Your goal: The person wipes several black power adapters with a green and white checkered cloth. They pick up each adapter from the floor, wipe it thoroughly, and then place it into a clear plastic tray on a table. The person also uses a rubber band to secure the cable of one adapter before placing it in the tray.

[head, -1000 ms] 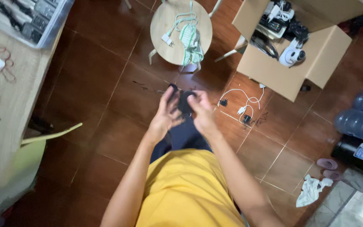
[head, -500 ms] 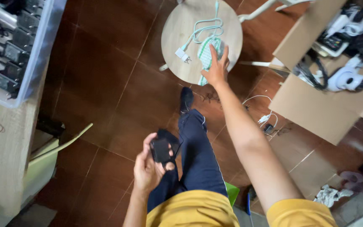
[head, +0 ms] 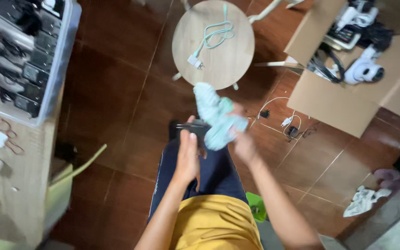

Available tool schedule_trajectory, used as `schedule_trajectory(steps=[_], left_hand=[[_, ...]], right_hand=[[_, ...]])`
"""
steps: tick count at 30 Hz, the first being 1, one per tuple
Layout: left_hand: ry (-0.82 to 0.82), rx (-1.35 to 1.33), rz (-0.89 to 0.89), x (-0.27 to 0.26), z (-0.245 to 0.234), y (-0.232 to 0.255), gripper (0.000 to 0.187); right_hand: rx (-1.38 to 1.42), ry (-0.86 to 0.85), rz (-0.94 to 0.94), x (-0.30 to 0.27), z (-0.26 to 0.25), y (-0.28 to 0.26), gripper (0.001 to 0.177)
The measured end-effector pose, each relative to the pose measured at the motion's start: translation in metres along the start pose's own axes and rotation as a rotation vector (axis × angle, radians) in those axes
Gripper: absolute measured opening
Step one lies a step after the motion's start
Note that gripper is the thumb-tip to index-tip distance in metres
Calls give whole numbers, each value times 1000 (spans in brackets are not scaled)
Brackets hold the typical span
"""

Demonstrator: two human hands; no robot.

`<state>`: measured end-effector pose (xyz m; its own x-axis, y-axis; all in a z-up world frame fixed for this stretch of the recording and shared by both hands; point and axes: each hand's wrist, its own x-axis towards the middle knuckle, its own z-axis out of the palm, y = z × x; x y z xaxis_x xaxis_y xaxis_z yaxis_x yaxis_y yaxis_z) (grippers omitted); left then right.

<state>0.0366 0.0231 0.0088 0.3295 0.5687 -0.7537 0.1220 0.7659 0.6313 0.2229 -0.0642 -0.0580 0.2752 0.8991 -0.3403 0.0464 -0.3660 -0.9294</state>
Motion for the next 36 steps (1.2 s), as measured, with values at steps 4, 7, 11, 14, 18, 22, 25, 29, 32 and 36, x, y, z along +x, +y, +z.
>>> schedule_trajectory(steps=[4,7,11,14,18,22,25,29,32,36], left_hand=[[-192,455,587,-37,6,-17,56],[-225,623,508,-53,-18,-28,53],[-261,651,616,-73,-32,2,48],[-367,430,545,-107,-34,35,51],[-622,271,523,-153,-38,45,55],[-587,516,725,-173,-43,43,42],[-633,446,628,-176,-41,48,41],[-619,722,835,-183,-48,27,40],[-626,653,898,-172,-41,15,44],[-754,336,537,-179,-23,14,44]], right_hand=[[65,359,-137,-44,74,-88,42],[224,533,217,-48,98,-107,25],[369,697,82,-66,131,-145,29],[145,621,-342,-119,142,-185,45],[32,545,-183,-154,140,-221,46],[338,766,-310,-162,155,-224,50],[40,866,-356,-175,163,-218,47],[-11,837,88,-177,136,-196,46],[79,935,-185,-186,149,-213,43],[-207,1021,-531,-203,140,-223,48]])
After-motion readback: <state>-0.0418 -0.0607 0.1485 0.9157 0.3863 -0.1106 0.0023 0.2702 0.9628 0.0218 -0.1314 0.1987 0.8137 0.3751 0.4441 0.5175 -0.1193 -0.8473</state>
